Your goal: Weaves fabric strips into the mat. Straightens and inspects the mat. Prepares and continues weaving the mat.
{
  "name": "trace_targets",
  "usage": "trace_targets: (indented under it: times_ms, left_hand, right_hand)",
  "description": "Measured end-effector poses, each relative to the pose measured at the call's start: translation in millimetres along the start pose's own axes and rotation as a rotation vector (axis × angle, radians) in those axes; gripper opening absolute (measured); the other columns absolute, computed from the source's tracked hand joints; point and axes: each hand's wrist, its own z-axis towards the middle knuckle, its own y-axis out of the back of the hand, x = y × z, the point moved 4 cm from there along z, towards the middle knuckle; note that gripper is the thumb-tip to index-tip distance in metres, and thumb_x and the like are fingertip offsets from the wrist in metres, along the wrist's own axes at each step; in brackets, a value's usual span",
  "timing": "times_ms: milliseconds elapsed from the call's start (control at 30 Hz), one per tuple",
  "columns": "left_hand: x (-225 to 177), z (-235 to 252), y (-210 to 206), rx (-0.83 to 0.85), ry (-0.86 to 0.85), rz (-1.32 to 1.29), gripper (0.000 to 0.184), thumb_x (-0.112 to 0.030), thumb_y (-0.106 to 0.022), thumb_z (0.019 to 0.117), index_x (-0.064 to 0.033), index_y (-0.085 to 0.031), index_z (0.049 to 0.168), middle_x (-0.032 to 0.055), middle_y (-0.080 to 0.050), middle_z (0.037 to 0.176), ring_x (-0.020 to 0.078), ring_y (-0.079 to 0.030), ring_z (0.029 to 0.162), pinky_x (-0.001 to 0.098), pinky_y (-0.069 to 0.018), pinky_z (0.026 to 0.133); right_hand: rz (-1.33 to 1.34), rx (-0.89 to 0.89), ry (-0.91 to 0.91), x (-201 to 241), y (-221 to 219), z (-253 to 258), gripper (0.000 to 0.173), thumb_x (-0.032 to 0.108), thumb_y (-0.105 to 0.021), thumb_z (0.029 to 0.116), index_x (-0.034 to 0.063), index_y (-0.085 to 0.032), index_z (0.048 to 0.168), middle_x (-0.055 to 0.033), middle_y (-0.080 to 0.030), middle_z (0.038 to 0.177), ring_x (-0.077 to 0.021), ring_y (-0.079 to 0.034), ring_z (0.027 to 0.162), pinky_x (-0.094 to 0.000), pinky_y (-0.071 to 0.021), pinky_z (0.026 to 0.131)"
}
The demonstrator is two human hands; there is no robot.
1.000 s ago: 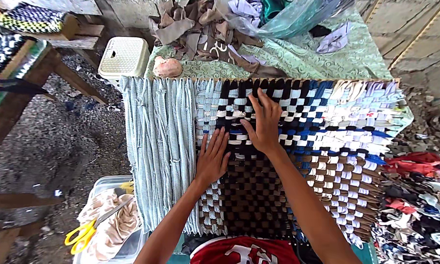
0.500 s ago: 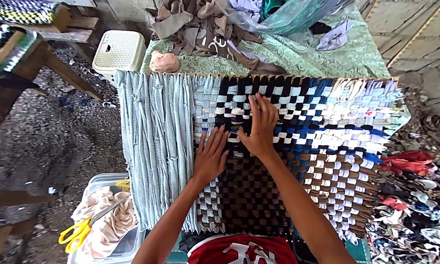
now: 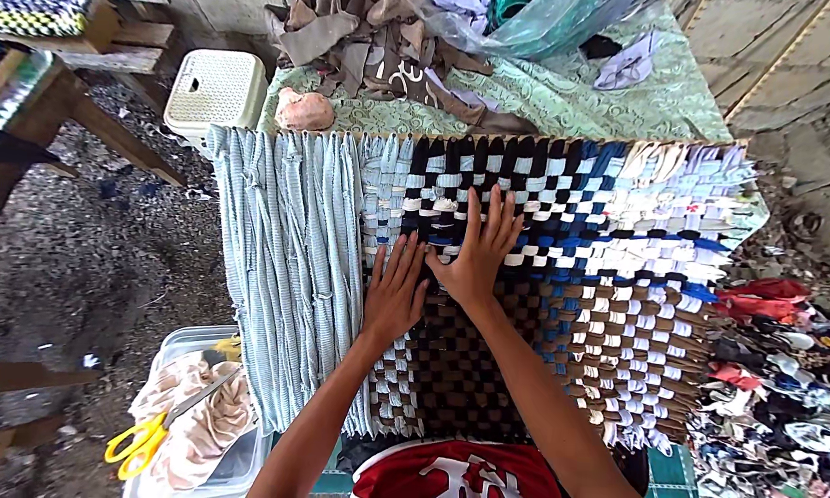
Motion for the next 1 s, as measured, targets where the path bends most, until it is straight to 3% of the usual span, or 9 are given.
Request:
trace_targets:
  times_ms: [167, 233, 333, 400, 533, 667, 833, 933, 1000]
  left_hand:
    - [-0.7, 1.3, 2.1, -0.011, 0.005, 0.001, 0.063, -0.040, -0.036, 0.1079, -0.0183, -0.024, 0.166, -0.0032, -0.011, 0.175, 0.0176, -0.005, 0.161, 0.0540, -0.0062, 0.132]
    - [-0.9, 0.5, 2.8, -0.015, 0.005, 0.002, 0.063, -0.041, -0.037, 0.1078, -0.0181, -0.025, 0.165, -0.0032, -0.012, 0.174, 0.0180, -0.006, 0.161, 0.0540, -0.0070, 0.132]
    - [-5.1, -0.1, 7.2, -0.006, 0.017, 0.026, 0.063, -0.041, -0.035, 0.1086, -0.0164, -0.025, 0.165, -0.0026, -0.011, 0.174, 0.0182, -0.006, 0.161, 0.0534, -0.0067, 0.132]
    - [-11.5, -1.8, 11.4, 0.019, 0.032, 0.067, 0.062, -0.043, -0.031, 0.1100, -0.0151, -0.025, 0.165, -0.0017, -0.011, 0.175, 0.0182, -0.005, 0.161, 0.0530, -0.0064, 0.130]
    - [-3.1, -0.3, 4.2, -0.001, 0.013, 0.005, 0.065, -0.041, -0.036, 0.1075, -0.0166, -0.022, 0.166, -0.0022, -0.008, 0.175, 0.0191, -0.003, 0.161, 0.0562, -0.0038, 0.132]
    - [-3.0, -2.2, 4.6, 0.015, 0.007, -0.006, 0.067, -0.040, -0.035, 0.1065, -0.0147, -0.020, 0.166, -0.0008, -0.006, 0.175, 0.0197, 0.000, 0.161, 0.0569, -0.0022, 0.131]
    - [-0.2, -1.9, 2.3, 0.023, 0.011, -0.002, 0.068, -0.042, -0.037, 0.1060, -0.0153, -0.020, 0.166, -0.0020, -0.007, 0.175, 0.0182, -0.002, 0.161, 0.0550, -0.0037, 0.132]
    - [-0.7, -1.4, 4.0, 0.020, 0.008, -0.006, 0.069, -0.043, -0.039, 0.1055, -0.0151, -0.021, 0.166, -0.0021, -0.008, 0.175, 0.0186, -0.002, 0.161, 0.0543, -0.0041, 0.132]
    - [-0.7, -2.6, 4.2, 0.022, 0.007, -0.009, 0.069, -0.043, -0.039, 0.1054, -0.0153, -0.021, 0.166, -0.0019, -0.008, 0.175, 0.0185, -0.003, 0.161, 0.0540, -0.0043, 0.132]
  right_hand:
    - [0.040, 0.029, 0.080, -10.0, 7.0, 1.3, 0.109, 0.044, -0.077, 0.0758, 0.0181, -0.021, 0.165, -0.0123, -0.007, 0.173, -0.0352, 0.000, 0.159, -0.0703, -0.0028, 0.122]
    - [0.051, 0.052, 0.120, -16.5, 9.8, 0.4, 0.100, 0.043, -0.072, 0.0820, 0.0182, -0.022, 0.165, -0.0107, -0.008, 0.173, -0.0327, -0.001, 0.160, -0.0678, -0.0040, 0.124]
    - [0.069, 0.080, 0.222, -34.9, 13.3, -7.6, 0.081, 0.050, -0.057, 0.0988, 0.0161, -0.025, 0.165, -0.0098, -0.011, 0.173, -0.0304, -0.005, 0.160, -0.0617, -0.0070, 0.128]
    - [0.084, 0.116, 0.281, -47.1, 18.5, -15.6, 0.077, 0.051, -0.050, 0.1018, 0.0137, -0.025, 0.164, -0.0092, -0.012, 0.173, -0.0306, -0.007, 0.160, -0.0575, -0.0089, 0.129]
    - [0.085, 0.111, 0.213, -39.7, 21.2, -25.5, 0.095, 0.060, -0.061, 0.0914, 0.0143, -0.023, 0.165, -0.0078, -0.011, 0.173, -0.0269, -0.003, 0.160, -0.0611, -0.0023, 0.129]
    - [0.039, 0.025, 0.047, -9.0, 8.0, -27.6, 0.116, 0.069, -0.073, 0.0754, 0.0155, -0.022, 0.165, -0.0122, -0.005, 0.173, -0.0314, 0.003, 0.160, -0.0678, 0.0015, 0.125]
    - [0.002, 0.060, 0.017, -5.4, -3.9, -27.0, 0.116, 0.054, -0.076, 0.0751, 0.0195, -0.013, 0.167, -0.0142, 0.005, 0.173, -0.0335, 0.010, 0.159, -0.0673, 0.0035, 0.124]
    - [0.045, 0.102, 0.072, -14.3, 3.4, -26.5, 0.109, 0.043, -0.076, 0.0774, 0.0197, -0.018, 0.166, -0.0120, 0.001, 0.174, -0.0329, 0.007, 0.160, -0.0659, 0.0007, 0.125]
    - [0.080, 0.142, 0.120, -21.6, 6.3, -28.4, 0.101, 0.042, -0.071, 0.0836, 0.0189, -0.018, 0.166, -0.0117, 0.000, 0.174, -0.0331, 0.006, 0.160, -0.0666, 0.0002, 0.125]
